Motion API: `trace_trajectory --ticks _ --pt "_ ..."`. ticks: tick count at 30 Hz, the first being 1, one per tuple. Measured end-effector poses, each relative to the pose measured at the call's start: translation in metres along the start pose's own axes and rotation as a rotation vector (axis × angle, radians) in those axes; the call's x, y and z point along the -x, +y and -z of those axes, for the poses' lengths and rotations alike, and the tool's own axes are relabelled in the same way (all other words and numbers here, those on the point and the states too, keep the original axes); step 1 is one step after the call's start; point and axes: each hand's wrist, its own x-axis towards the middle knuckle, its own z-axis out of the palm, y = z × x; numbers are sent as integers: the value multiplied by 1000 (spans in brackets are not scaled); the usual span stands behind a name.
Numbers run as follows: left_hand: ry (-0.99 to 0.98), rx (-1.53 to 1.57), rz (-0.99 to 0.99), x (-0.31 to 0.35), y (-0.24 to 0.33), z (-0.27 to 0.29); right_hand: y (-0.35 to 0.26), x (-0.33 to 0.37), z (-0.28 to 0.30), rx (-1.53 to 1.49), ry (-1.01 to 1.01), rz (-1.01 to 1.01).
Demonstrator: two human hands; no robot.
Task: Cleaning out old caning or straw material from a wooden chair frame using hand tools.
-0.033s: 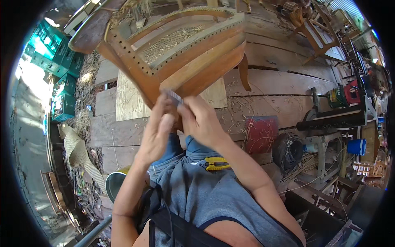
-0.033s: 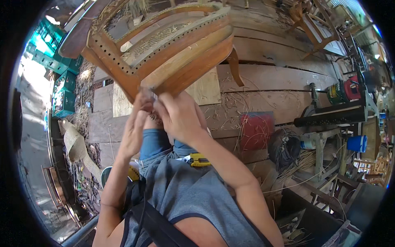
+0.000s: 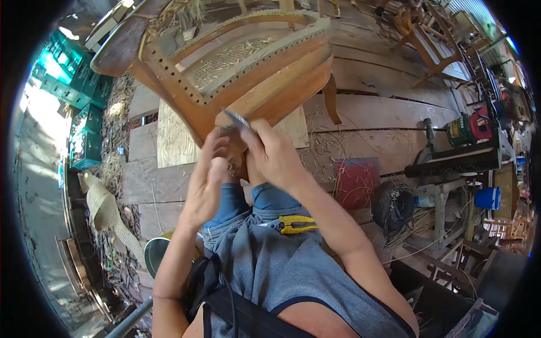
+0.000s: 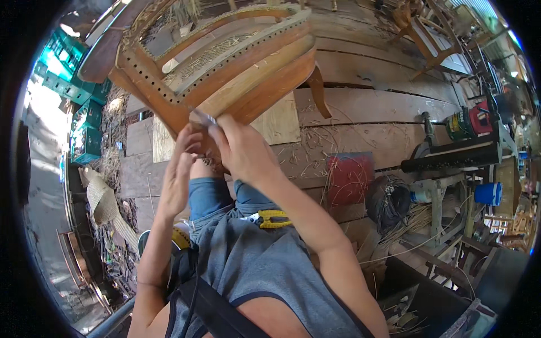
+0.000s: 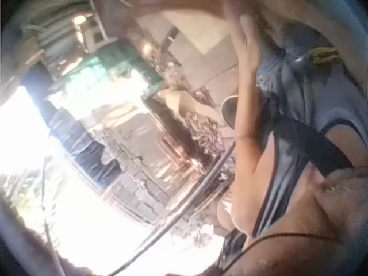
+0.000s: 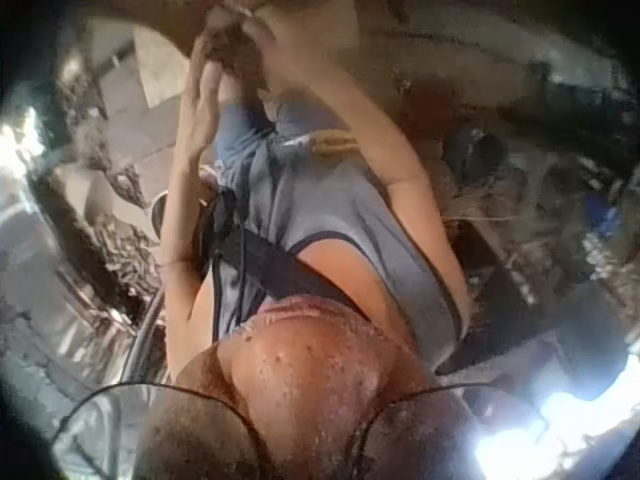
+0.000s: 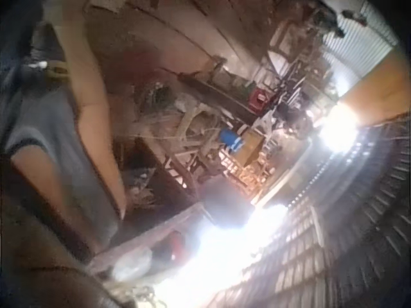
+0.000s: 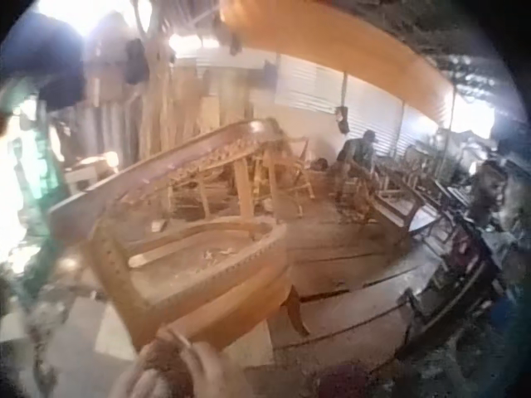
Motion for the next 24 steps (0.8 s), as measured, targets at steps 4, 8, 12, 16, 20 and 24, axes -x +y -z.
trace_trajectory --ticks 4,8,12,16,20,24 --pt "44 -6 23 1 -4 26 57 -58 0 292 82 131" --pt "91 2 19 1 -7 51 125 -114 53 270 338 -128" --pt "218 155 4 -14 -15 77 162 -152 111 -28 515 -467" --pt "418 460 -25 -53 -11 99 123 -124 83 126 319 -367" --pt "298 748 -87 -111 7 110 60 -50 22 266 -189 89" --pt "-180 1026 -177 -149 17 121 33 -21 10 -3 -22 -180"
